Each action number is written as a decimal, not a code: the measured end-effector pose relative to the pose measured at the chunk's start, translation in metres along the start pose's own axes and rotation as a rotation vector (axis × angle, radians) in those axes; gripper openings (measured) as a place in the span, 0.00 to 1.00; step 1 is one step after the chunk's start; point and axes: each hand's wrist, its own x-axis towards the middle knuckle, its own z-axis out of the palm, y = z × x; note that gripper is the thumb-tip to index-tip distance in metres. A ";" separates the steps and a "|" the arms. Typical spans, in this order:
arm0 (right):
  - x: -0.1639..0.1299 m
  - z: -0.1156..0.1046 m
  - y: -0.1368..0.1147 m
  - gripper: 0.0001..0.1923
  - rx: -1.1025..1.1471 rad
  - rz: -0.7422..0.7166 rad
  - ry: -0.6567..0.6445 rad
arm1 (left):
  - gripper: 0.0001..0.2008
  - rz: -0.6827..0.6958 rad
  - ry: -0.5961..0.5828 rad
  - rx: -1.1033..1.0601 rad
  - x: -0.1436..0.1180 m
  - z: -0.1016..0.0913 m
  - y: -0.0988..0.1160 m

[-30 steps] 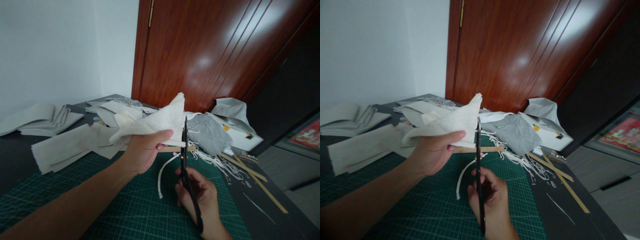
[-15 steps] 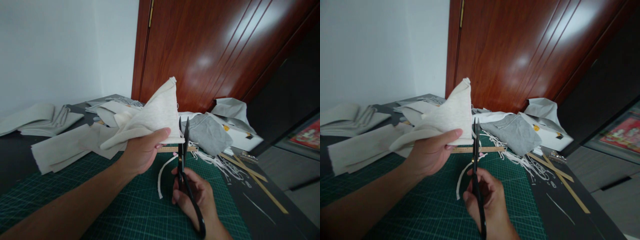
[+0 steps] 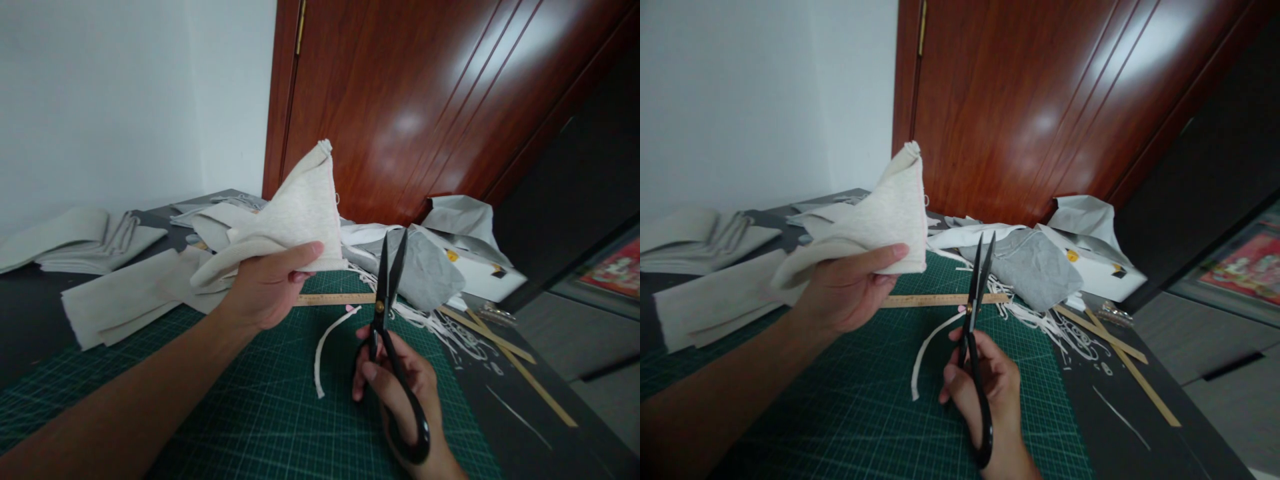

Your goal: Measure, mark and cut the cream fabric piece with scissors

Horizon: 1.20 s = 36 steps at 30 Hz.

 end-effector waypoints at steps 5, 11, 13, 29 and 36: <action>0.006 -0.010 -0.002 0.16 0.048 -0.045 0.009 | 0.16 -0.017 0.032 0.022 0.003 -0.001 0.002; -0.003 -0.004 0.008 0.16 0.055 0.046 -0.238 | 0.17 -0.026 -0.021 0.055 0.000 -0.004 -0.002; -0.006 0.001 0.014 0.17 0.069 0.040 -0.272 | 0.19 -0.015 -0.034 0.059 0.000 -0.005 -0.003; -0.006 0.005 0.022 0.18 0.087 0.058 -0.217 | 0.13 -0.124 -0.057 0.065 -0.014 -0.005 -0.020; -0.004 0.008 0.023 0.17 0.096 0.040 -0.030 | 0.21 -0.248 -0.108 0.113 -0.030 0.001 -0.028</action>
